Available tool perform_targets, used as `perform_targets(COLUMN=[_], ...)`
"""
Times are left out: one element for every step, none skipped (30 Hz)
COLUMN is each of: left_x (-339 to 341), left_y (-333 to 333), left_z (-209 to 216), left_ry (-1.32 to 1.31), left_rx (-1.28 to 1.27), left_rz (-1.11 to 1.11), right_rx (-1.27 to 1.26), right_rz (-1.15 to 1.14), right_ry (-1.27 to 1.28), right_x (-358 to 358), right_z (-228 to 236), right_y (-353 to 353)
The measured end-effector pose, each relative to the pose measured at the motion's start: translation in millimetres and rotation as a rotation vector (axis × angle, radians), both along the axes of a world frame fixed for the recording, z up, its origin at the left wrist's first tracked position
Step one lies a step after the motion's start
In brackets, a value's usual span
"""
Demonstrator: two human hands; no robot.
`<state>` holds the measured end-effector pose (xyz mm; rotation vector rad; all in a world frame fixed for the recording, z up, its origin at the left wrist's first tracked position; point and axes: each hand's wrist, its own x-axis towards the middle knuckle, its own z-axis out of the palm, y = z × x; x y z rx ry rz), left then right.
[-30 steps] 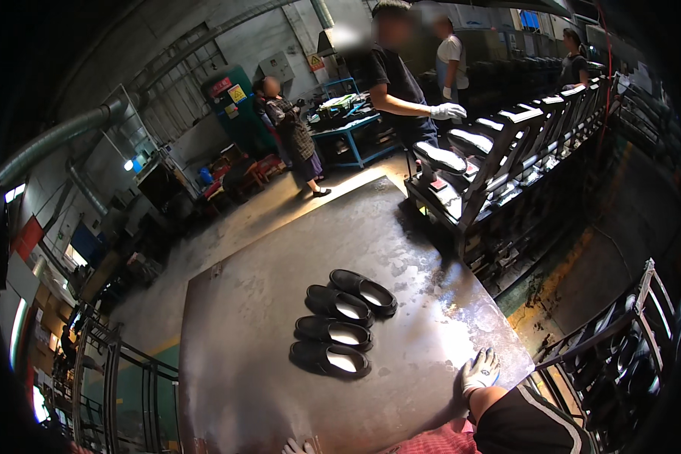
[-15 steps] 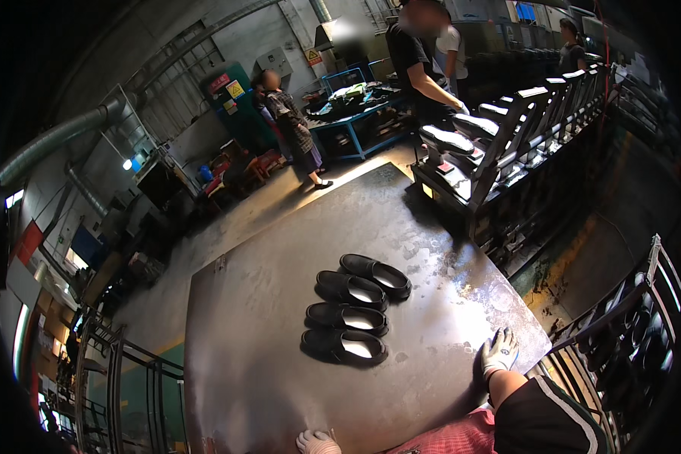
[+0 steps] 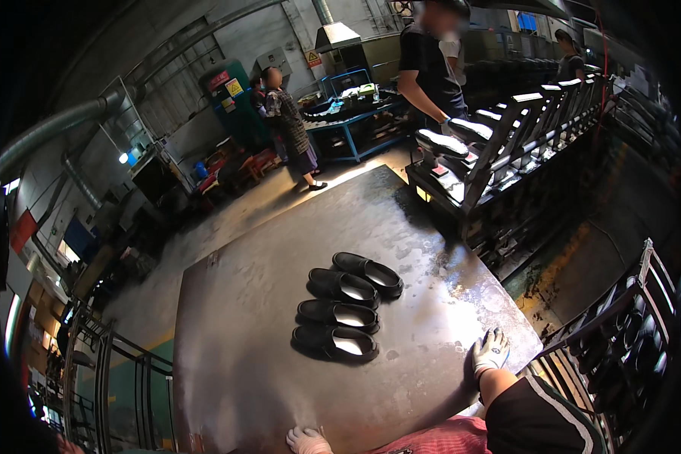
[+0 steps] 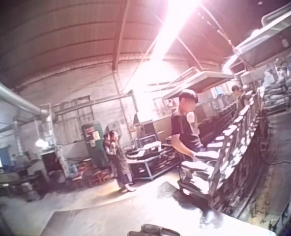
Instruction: Manually attaching and inspecting shoe soles on the shoe uppers at an assembly station.
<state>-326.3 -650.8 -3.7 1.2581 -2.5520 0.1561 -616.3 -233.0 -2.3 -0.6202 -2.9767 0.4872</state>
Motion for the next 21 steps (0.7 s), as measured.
perform_targets(left_x=[0,0,2,0,-5,-15,-21,-20,-18,-16,-14,-13,-14,-15,-12,-7,-4,-5,-4,-3,-2], left_y=[2,1,-1,1,2,2,1,2,2,2,2,1,1,1,1,1,1,0,1,1,2], left_z=[0,-2,-7,-4,-2,-1,5,8,8,8,8,8,7,7,5,4,3,1,2,3,3], left_ry=[-0.005,-0.005,-0.017,-0.031,-0.035,0.03,0.097,0.094,0.093,0.093,0.093,0.091,0.077,0.063,0.063,0.014,-0.034,-0.034,-0.037,-0.04,-0.041], left_rx=[0.004,0.004,-0.031,-0.062,-0.058,0.06,0.172,0.142,0.14,0.136,0.133,0.133,0.148,0.163,0.164,0.094,0.024,0.025,0.006,-0.012,-0.011], left_rz=[0.013,0.014,0.01,0.001,-0.001,0.075,0.158,0.147,0.15,0.145,0.139,0.136,0.146,0.156,0.151,0.077,0.003,-0.003,0.002,0.006,0.006], right_rx=[0.006,0.011,0.011,0.02,0.029,0.033,0.015,-0.002,-0.004,-0.004,-0.003,-0.002,-0.006,-0.01,-0.009,0.008,0.025,0.02,0.02,0.022,0.025], right_rz=[0.002,0.005,0.008,0.008,0.009,0.007,0.004,0.0,0.002,0.007,0.011,0.007,0.006,0.005,0.001,0.009,0.017,0.008,0.007,0.01,0.012], right_ry=[0.006,0.012,0.011,0.016,0.021,0.018,0.025,0.032,0.031,0.026,0.022,0.021,0.024,0.028,0.029,0.043,0.056,0.058,0.057,0.049,0.04], right_x=[0,0,-1,-1,1,2,1,-1,-2,-1,0,2,1,1,0,1,2,3,2,2,3], right_z=[-1,-1,-3,-5,-7,-6,-2,0,0,1,1,2,3,3,0,-1,-1,1,2,3,4], right_y=[1,1,0,3,5,9,7,5,2,2,2,1,0,0,1,1,1,2,0,0,0])
